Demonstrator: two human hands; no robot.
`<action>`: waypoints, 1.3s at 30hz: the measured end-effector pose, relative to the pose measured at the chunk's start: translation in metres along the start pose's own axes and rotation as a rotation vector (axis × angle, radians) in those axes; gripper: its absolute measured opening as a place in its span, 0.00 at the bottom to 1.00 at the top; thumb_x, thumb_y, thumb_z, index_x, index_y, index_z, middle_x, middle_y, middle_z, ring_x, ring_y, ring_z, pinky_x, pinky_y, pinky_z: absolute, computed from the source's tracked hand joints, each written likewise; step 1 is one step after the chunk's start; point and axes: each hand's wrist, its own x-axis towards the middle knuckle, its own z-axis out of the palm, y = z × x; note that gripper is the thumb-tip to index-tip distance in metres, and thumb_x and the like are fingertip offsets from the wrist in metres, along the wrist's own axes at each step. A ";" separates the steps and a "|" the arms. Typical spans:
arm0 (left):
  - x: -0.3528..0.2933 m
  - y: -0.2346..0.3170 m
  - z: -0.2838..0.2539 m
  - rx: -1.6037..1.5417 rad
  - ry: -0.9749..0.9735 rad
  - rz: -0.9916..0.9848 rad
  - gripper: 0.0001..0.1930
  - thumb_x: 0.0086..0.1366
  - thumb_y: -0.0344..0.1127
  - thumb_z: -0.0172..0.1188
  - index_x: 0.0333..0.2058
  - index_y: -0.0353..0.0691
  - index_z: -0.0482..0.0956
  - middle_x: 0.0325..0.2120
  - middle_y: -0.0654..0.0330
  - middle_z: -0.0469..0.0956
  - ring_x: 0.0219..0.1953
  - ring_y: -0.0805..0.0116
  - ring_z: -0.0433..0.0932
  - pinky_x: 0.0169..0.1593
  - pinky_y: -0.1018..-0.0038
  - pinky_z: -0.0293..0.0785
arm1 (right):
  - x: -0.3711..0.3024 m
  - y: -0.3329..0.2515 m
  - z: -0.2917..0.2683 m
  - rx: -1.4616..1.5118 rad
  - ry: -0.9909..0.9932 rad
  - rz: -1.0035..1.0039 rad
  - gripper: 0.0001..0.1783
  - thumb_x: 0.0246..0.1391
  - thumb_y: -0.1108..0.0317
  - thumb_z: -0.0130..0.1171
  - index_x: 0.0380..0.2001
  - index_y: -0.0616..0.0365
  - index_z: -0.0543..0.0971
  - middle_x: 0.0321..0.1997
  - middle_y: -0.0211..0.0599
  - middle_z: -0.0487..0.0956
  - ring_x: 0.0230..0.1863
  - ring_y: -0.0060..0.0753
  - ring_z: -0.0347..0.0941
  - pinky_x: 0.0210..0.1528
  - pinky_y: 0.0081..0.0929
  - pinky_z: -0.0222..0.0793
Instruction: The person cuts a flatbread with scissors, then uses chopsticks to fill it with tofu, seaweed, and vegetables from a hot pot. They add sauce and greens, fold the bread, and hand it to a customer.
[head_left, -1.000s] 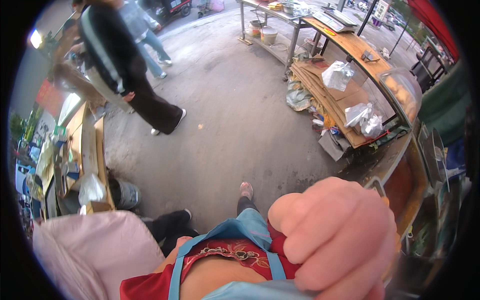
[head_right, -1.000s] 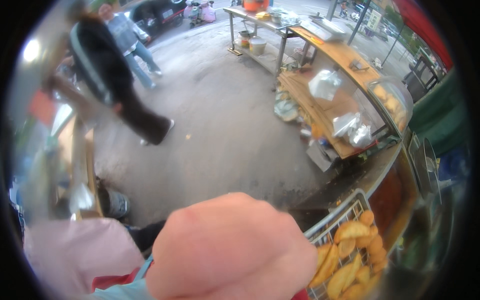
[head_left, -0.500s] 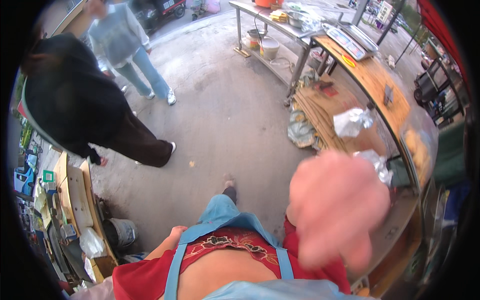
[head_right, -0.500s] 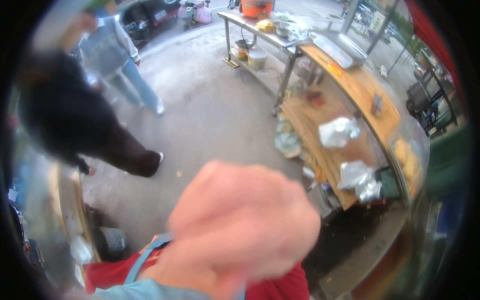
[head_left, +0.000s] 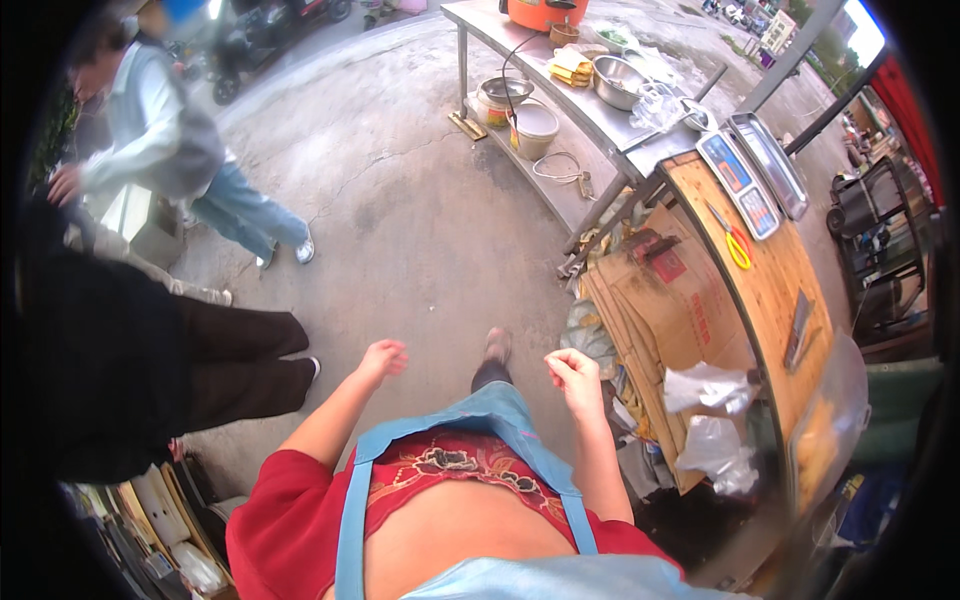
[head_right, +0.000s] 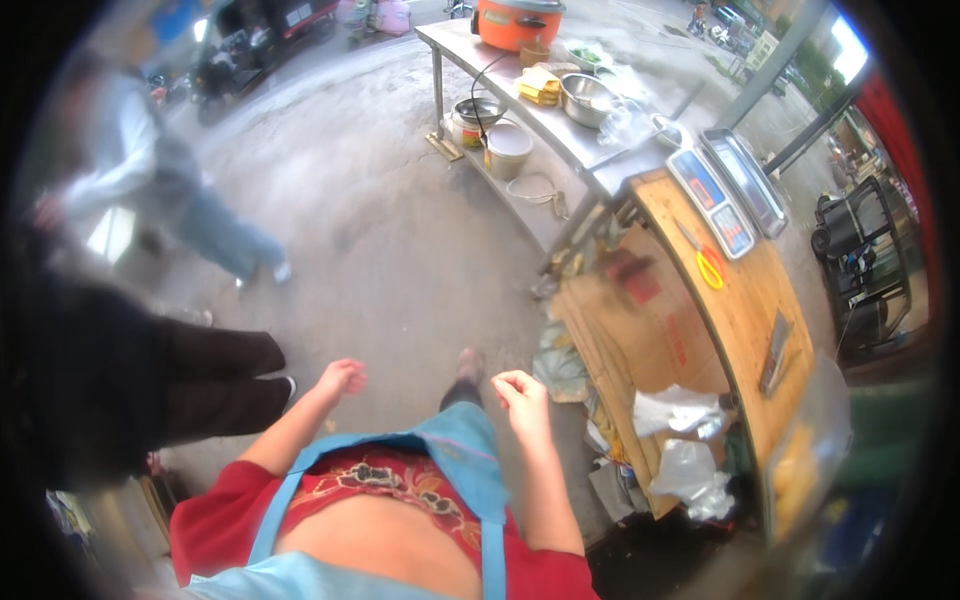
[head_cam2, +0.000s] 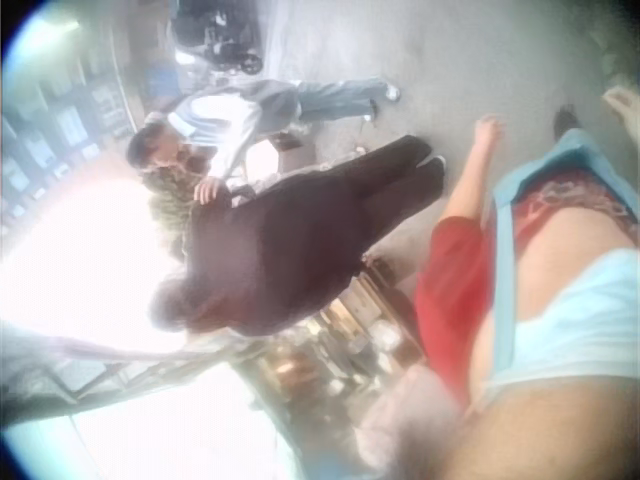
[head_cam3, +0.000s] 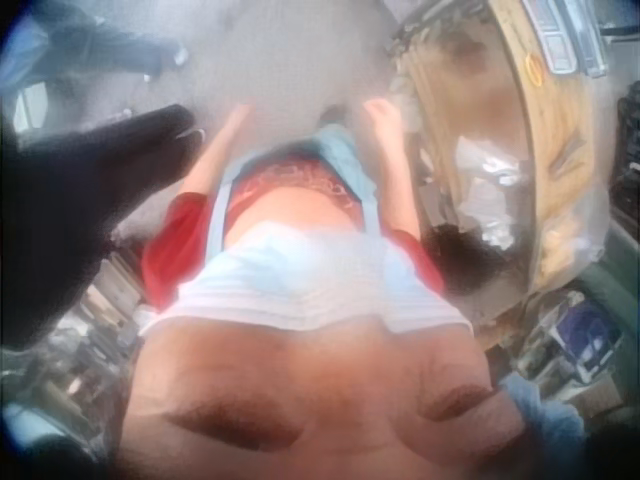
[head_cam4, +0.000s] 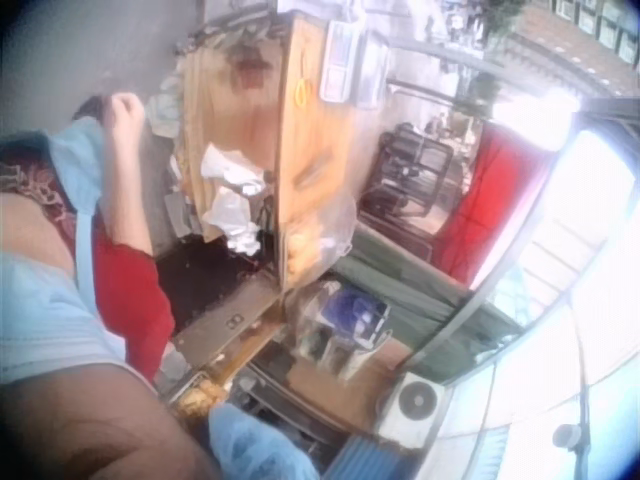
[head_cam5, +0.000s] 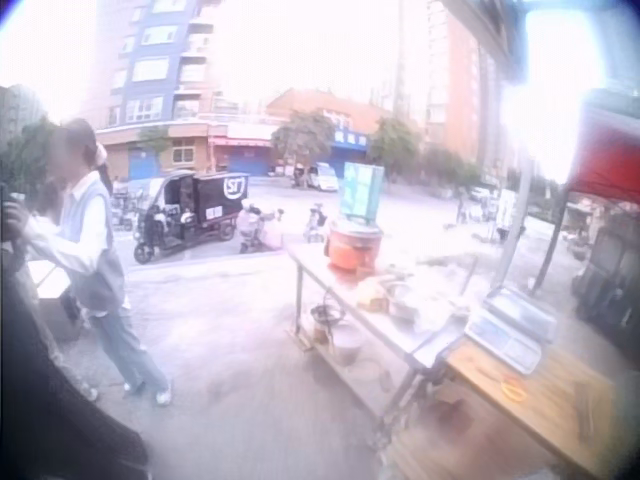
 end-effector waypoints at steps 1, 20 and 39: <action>0.028 0.033 0.014 0.015 -0.048 0.027 0.13 0.59 0.34 0.50 0.42 0.38 0.73 0.30 0.55 0.78 0.26 0.66 0.77 0.29 0.69 0.74 | 0.028 0.001 -0.008 -0.003 0.015 0.021 0.04 0.50 0.70 0.58 0.28 0.59 0.78 0.20 0.24 0.72 0.19 0.13 0.63 0.21 0.11 0.57; 0.425 0.516 0.166 0.079 -0.428 0.450 0.19 0.58 0.28 0.49 0.49 0.33 0.72 0.43 0.54 0.76 0.43 0.66 0.75 0.46 0.72 0.71 | 0.609 -0.194 -0.006 -0.021 0.523 -0.325 0.19 0.53 0.77 0.52 0.51 0.63 0.71 0.51 0.44 0.74 0.52 0.33 0.69 0.53 0.24 0.64; 0.521 0.695 0.267 -0.214 -0.616 0.363 0.21 0.62 0.27 0.51 0.53 0.30 0.63 0.47 0.55 0.72 0.50 0.68 0.71 0.54 0.72 0.65 | 0.718 -0.260 0.059 0.464 0.694 -0.471 0.26 0.57 0.72 0.49 0.58 0.66 0.60 0.62 0.46 0.62 0.63 0.34 0.56 0.62 0.27 0.52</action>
